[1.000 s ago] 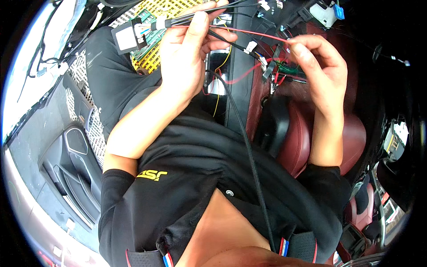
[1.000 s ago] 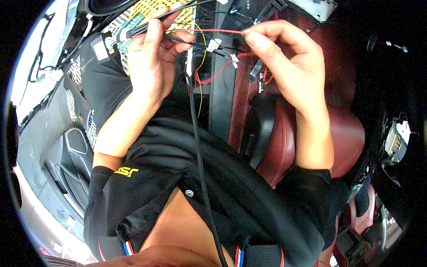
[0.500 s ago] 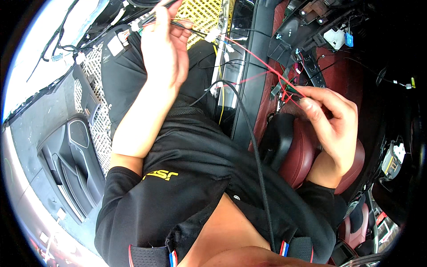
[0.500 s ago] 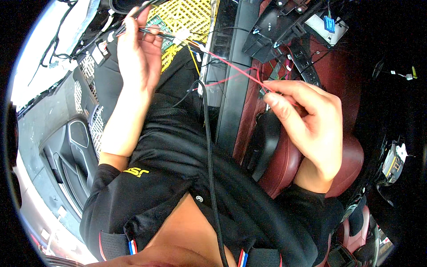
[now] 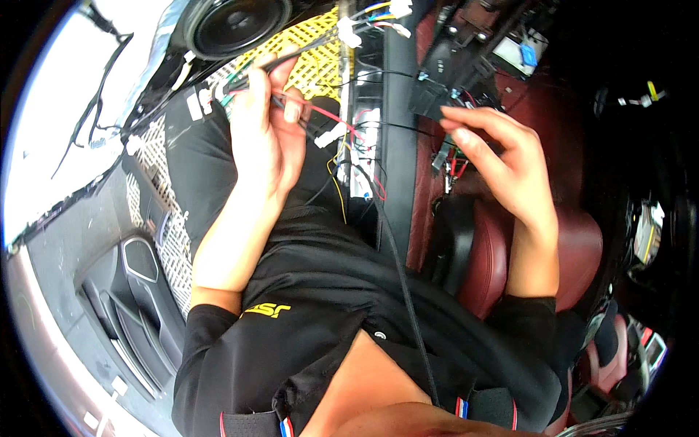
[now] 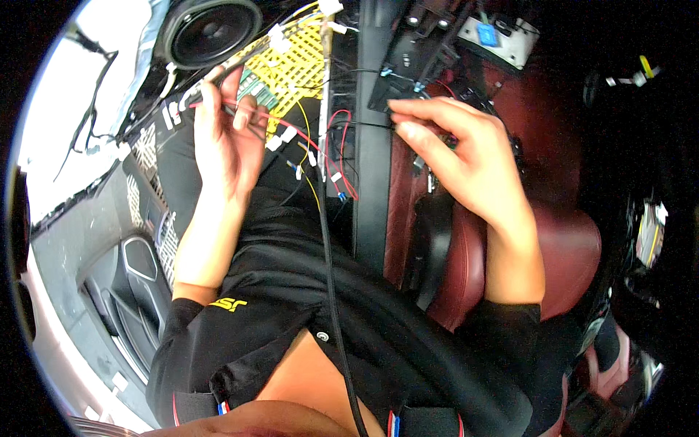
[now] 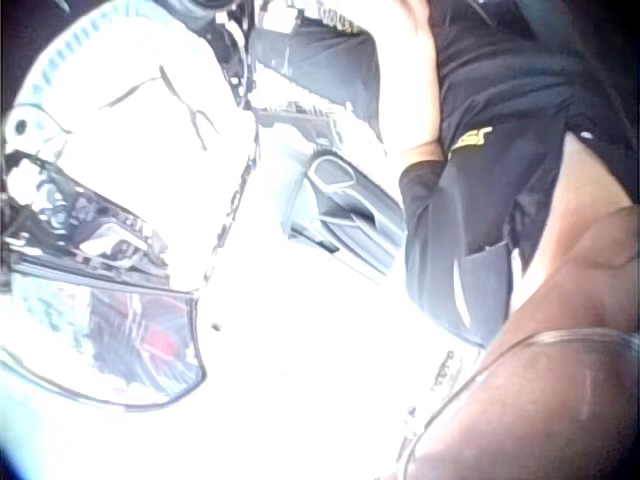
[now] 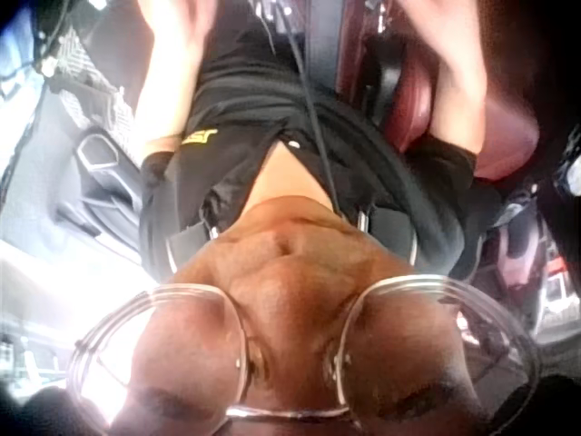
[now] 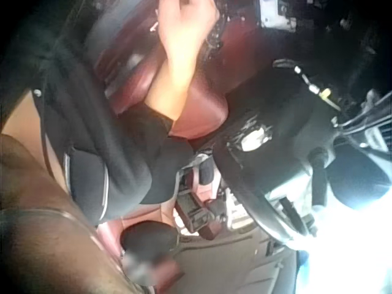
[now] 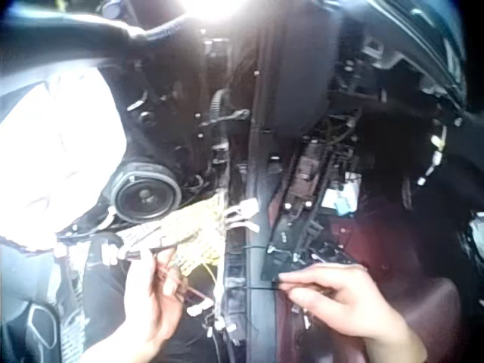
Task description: The person connects several colored wire harnesses and electronic modules into plastic housings and interior components of a car.
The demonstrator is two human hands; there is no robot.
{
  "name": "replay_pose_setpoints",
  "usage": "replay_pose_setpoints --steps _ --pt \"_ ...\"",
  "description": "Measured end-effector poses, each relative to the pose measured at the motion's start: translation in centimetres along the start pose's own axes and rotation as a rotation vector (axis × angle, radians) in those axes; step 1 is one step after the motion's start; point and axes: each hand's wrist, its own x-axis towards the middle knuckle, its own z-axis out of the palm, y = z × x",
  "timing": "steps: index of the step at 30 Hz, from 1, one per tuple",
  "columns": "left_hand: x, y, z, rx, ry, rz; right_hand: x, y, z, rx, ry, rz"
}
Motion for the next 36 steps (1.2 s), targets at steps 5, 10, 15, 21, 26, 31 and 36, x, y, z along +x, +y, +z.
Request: replay_pose_setpoints --steps 5,10,15,21,26,31,36 --pt "-2.8 -2.7 2.5 -0.058 -0.199 -0.071 -0.2 0.8 1.7 0.733 -0.098 0.141" --pt "-4.9 -5.2 2.8 0.116 -0.343 -0.166 -0.4 1.1 2.0 0.929 0.027 0.043" --pt "-4.3 -5.3 1.5 0.195 -0.401 -0.430 -1.0 0.6 2.5 0.884 0.051 -0.076" --pt "-4.6 2.2 1.8 1.410 -0.721 -0.251 -0.6 1.8 3.0 0.187 0.055 -0.347" --pt "-5.4 1.8 4.5 1.253 -0.863 0.215 -1.3 1.2 4.4 0.169 -0.010 -0.513" --pt "-5.5 -0.8 2.7 1.146 -0.784 0.033 -1.4 0.4 3.2 0.075 -0.004 -0.499" --pt "-4.5 0.3 2.5 1.098 -0.616 -0.180 -0.2 4.0 0.4 0.074 -0.287 -0.300"
